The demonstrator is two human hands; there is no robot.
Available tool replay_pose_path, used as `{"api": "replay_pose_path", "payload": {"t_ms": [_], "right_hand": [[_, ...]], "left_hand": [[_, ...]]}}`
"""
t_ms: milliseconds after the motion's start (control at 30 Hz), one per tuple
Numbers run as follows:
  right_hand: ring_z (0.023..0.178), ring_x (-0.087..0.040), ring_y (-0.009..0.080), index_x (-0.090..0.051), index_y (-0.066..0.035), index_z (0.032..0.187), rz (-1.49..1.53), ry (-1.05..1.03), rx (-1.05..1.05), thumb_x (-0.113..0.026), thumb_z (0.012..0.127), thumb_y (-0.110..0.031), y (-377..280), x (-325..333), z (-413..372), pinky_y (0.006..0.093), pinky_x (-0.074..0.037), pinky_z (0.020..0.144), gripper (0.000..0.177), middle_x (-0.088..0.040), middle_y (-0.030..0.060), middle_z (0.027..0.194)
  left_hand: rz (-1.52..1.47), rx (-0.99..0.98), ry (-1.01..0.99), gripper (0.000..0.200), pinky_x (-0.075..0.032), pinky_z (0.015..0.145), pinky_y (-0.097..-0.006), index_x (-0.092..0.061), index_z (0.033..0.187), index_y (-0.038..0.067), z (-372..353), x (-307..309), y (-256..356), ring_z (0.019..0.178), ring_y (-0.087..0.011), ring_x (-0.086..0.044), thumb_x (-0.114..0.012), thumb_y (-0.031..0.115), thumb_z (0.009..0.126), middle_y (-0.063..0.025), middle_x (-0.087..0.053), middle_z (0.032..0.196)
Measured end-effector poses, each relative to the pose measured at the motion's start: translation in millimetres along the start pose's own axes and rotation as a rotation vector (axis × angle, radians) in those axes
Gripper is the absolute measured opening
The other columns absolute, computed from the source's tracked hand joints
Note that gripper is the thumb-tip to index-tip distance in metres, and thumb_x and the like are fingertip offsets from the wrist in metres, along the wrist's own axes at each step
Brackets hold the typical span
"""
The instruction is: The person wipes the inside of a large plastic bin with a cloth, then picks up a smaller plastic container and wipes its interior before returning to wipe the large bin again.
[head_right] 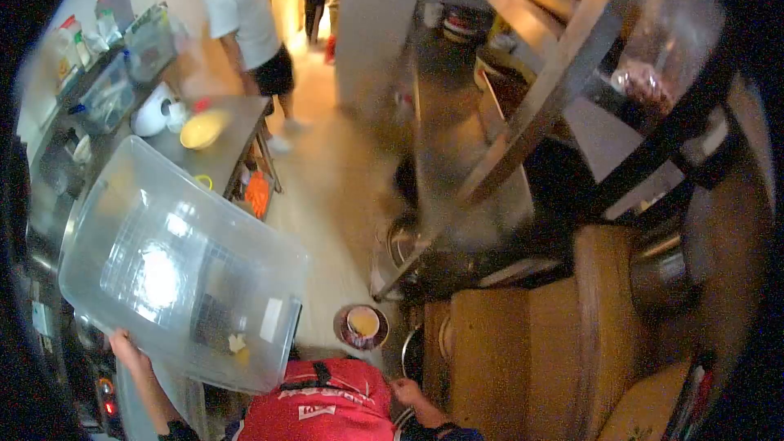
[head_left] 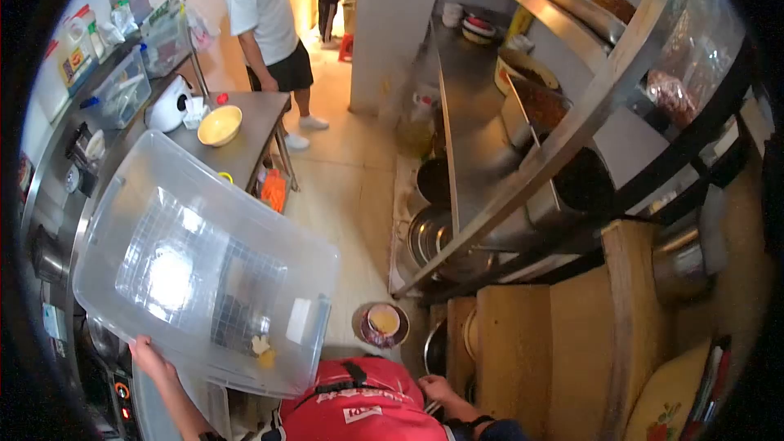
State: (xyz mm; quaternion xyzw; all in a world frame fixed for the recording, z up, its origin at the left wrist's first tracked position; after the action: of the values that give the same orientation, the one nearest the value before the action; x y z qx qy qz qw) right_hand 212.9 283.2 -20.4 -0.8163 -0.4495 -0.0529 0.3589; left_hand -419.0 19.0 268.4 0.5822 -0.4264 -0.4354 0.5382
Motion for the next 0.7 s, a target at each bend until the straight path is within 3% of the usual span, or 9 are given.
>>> {"api": "replay_pose_path", "payload": {"t_ms": [300,400,533,667,700], "right_hand": [[0.08,-0.064,0.0159,-0.07,0.0,0.098,0.013,0.047,0.064,-0.063,0.087,-0.028,-41,6,9,0.0312,-0.05,0.073,0.031,-0.07,0.0104,0.087],[0.079,-0.063,0.0159,-0.071,-0.001,0.098,0.08,-0.006,0.028,-0.064,0.087,-0.029,-19,-7,20,0.0315,-0.05,0.072,0.031,-0.07,0.0097,0.085],[0.075,-0.063,0.0153,-0.071,0.0,0.097,-0.044,0.042,0.0,-0.063,0.088,-0.029,-18,-2,22,0.0309,-0.05,0.07,0.032,-0.07,0.0079,0.081],[0.075,-0.063,0.0164,-0.07,0.002,0.098,0.037,-0.015,-0.082,-0.063,0.089,-0.029,-20,-1,9,0.0332,-0.051,0.069,0.034,-0.07,0.0096,0.081],[0.073,-0.063,0.0168,-0.07,0.002,0.095,-0.016,0.001,-0.049,-0.063,0.089,-0.03,5,-9,20,0.0342,-0.05,0.067,0.034,-0.069,0.01,0.08]], "left_hand": [[-0.104,0.015,-0.064,0.03,-0.045,0.079,-0.034,-0.051,0.103,0.002,-30,-15,22,0.086,-0.0184,-0.052,-0.048,0.003,0.073,-0.0052,-0.054,0.094],[-0.113,0.012,-0.085,0.031,-0.045,0.079,-0.0336,-0.051,0.105,0.002,-32,-17,26,0.085,-0.0181,-0.053,-0.048,0.003,0.074,-0.0053,-0.055,0.094],[-0.07,0.011,-0.09,0.026,-0.043,0.077,-0.0316,-0.052,0.105,0.003,-19,-7,6,0.082,-0.0147,-0.05,-0.048,0.005,0.079,-0.0027,-0.052,0.091],[-0.137,-0.023,-0.057,0.028,-0.044,0.076,-0.0322,-0.051,0.104,0.002,-35,-17,23,0.083,-0.0166,-0.053,-0.047,0.003,0.076,-0.0043,-0.055,0.092],[-0.083,-0.024,-0.087,0.028,-0.044,0.075,-0.0318,-0.052,0.104,0.002,-24,-7,11,0.082,-0.0161,-0.052,-0.047,0.003,0.076,-0.0041,-0.055,0.091]]}}
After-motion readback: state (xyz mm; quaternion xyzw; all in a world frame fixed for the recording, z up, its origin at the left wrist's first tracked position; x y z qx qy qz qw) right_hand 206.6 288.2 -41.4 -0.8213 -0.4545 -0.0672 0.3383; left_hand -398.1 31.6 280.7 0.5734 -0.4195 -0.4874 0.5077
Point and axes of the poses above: each hand's wrist, its own z-axis towards the middle knuckle, its own x-axis out of the back of the hand, y = z × x, the point moved 2 cm from there along z, towards the middle knuckle
